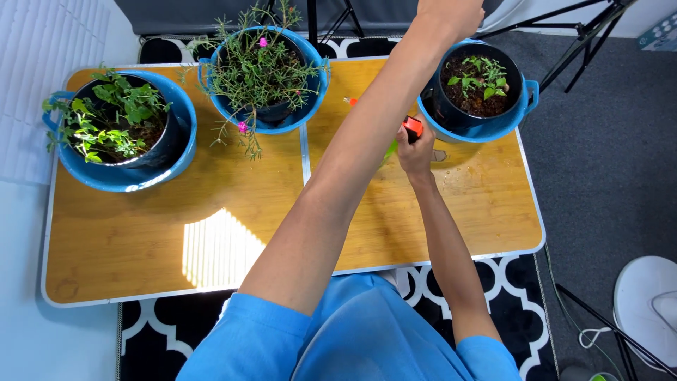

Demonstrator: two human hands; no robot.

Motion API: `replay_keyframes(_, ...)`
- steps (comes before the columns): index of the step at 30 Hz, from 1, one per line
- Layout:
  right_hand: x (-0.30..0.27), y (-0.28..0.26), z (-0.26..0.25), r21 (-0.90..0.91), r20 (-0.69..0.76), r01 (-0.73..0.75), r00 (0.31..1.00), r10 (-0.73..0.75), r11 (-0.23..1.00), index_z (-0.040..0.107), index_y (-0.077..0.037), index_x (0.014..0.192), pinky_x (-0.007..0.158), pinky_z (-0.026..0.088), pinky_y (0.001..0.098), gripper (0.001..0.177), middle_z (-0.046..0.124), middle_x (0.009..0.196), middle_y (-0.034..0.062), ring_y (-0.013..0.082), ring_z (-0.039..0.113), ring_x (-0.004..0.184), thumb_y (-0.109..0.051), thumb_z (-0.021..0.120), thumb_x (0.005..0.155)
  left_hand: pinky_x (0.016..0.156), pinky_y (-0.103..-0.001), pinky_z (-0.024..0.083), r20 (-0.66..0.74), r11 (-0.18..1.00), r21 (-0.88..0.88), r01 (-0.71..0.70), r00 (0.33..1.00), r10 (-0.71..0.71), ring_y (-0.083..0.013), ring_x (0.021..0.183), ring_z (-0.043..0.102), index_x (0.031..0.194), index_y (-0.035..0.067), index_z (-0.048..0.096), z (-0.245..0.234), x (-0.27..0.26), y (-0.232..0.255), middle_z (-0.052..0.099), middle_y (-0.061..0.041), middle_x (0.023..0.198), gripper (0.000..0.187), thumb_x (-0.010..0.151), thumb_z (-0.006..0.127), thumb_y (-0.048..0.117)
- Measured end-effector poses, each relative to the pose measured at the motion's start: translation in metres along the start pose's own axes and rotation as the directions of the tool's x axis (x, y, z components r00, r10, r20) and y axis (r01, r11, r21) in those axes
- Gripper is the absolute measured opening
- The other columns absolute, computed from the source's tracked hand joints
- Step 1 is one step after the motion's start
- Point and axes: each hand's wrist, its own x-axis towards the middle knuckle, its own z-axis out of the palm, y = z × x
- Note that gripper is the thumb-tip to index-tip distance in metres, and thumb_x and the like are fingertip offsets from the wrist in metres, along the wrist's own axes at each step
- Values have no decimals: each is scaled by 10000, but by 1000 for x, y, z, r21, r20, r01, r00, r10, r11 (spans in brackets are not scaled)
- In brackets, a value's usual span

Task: The recorder is assembling a manual pressure garden sprayer by attaching the wand and nozzle components.

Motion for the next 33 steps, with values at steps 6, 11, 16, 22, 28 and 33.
replay_keyframes(6, -3, -1, 3, 6, -32, -42, 999, 42, 999, 483, -37, 839, 560, 379, 311, 589, 474, 666, 10, 112, 439, 633, -560, 700, 1000, 653, -441, 593, -8, 998, -28, 47, 999, -48, -307, 786, 747, 1024, 147, 762, 31, 5, -16, 760, -116, 897, 264, 817, 700, 300)
replay_keyframes(11, -4, 4, 4, -11, -53, -59, 997, 59, 998, 442, -48, 820, 570, 360, 306, 608, 428, 650, -3, 111, 402, 634, -567, 712, 982, 742, -433, 589, 106, 999, 49, -9, 994, 4, -318, 900, 736, 919, 78, 762, 24, -4, -24, 752, -134, 923, 205, 790, 785, 236)
replay_keyframes(16, -3, 1, 5, 24, -57, -42, 997, 43, 999, 444, -50, 824, 571, 369, 301, 612, 446, 665, 1, 104, 418, 643, -580, 701, 991, 744, -445, 587, 103, 995, 91, -35, 994, 26, -316, 918, 735, 930, 119, 780, 38, -3, -22, 750, -135, 998, 213, 720, 744, 110)
replay_keyframes(22, -4, 4, 5, 21, -64, -48, 997, 49, 999, 436, -51, 827, 561, 366, 299, 614, 445, 661, -4, 99, 419, 633, -582, 695, 991, 745, -440, 593, 127, 994, 106, -31, 992, 18, -315, 912, 740, 890, 113, 781, 42, -5, -21, 751, -132, 985, 204, 714, 698, 51)
replay_keyframes(28, -6, 8, 5, 31, -71, -41, 997, 43, 999, 435, -51, 838, 566, 358, 292, 606, 438, 671, -4, 94, 411, 643, -570, 704, 995, 767, -434, 591, 209, 996, 92, -19, 978, -1, -313, 927, 738, 891, 109, 778, 47, -14, -23, 753, -125, 973, 186, 741, 682, 58)
replay_keyframes(33, -6, 6, 6, 47, -67, -45, 997, 48, 998, 430, -51, 836, 565, 355, 282, 591, 442, 672, -7, 89, 415, 639, -549, 702, 1003, 751, -448, 580, 234, 999, 42, 23, 972, -32, -324, 904, 732, 951, 118, 771, 48, -32, -26, 749, -118, 1007, 230, 740, 683, 96)
